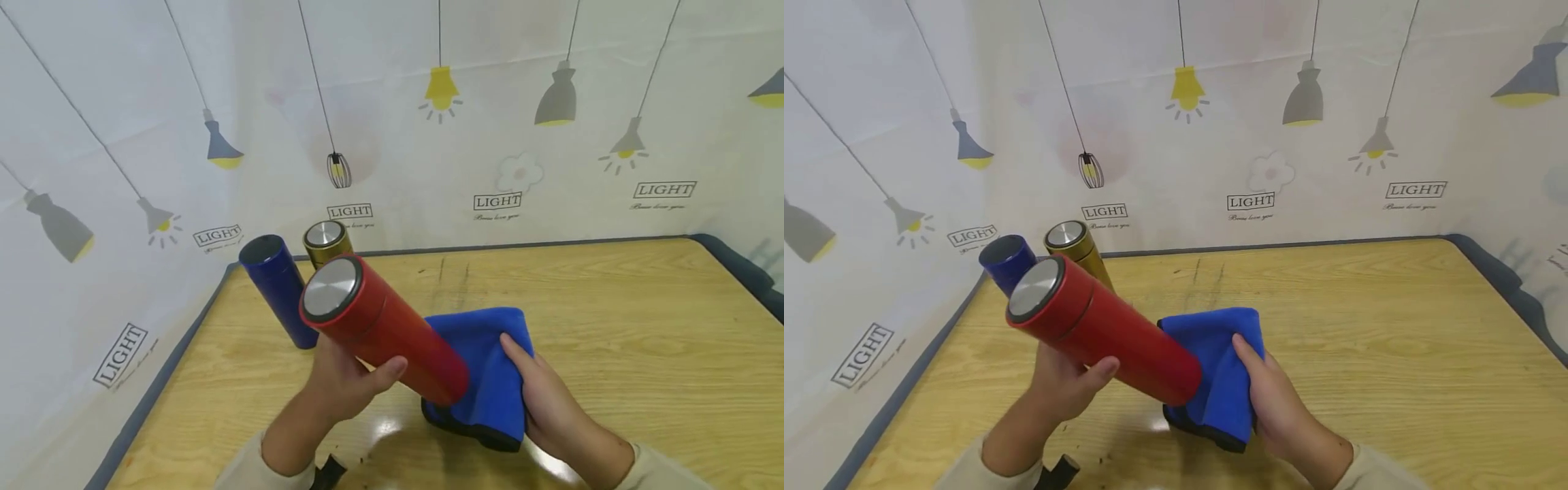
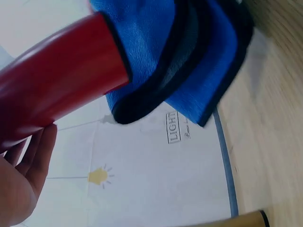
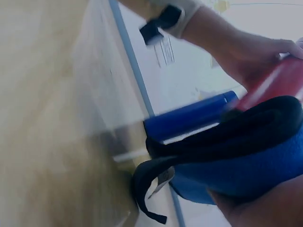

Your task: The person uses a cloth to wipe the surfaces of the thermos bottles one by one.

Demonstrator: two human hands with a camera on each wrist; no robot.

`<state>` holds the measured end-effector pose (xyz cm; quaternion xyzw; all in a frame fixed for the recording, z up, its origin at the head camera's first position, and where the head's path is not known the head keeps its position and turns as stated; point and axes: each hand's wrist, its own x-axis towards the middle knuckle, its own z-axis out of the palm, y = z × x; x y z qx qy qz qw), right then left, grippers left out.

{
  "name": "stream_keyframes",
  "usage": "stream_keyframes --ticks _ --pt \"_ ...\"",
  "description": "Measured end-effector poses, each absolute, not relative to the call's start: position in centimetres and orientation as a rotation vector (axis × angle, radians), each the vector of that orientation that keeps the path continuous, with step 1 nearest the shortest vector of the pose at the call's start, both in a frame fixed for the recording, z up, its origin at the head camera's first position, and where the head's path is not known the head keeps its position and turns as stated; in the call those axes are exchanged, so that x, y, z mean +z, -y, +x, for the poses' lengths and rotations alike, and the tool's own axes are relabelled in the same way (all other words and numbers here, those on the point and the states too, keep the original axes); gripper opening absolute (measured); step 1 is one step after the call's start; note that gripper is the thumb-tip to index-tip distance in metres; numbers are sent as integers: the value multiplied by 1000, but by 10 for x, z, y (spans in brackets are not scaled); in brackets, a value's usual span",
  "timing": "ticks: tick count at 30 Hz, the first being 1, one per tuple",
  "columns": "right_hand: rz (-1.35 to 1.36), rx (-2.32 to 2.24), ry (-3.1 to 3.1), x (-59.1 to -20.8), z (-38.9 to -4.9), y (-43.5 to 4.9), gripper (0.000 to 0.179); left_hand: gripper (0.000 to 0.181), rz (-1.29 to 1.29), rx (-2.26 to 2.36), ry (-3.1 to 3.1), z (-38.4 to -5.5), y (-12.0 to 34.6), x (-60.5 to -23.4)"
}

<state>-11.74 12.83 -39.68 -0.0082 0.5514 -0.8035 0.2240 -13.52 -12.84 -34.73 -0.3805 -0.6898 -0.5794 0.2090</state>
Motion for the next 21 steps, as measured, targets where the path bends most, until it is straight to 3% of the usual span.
stream_keyframes --ticks 3,10,21 --pt "-60 -2202 -1408 -400 -114 -124 40 66 -1044 -1612 1839 -136 122 -348" --pt "-72 -2128 -1373 -398 -111 -117 69 61 -1079 -1639 1892 -135 114 -351" --pt "-58 -2155 -1320 -405 -113 -121 57 65 -1117 -1529 2114 -139 110 -348"
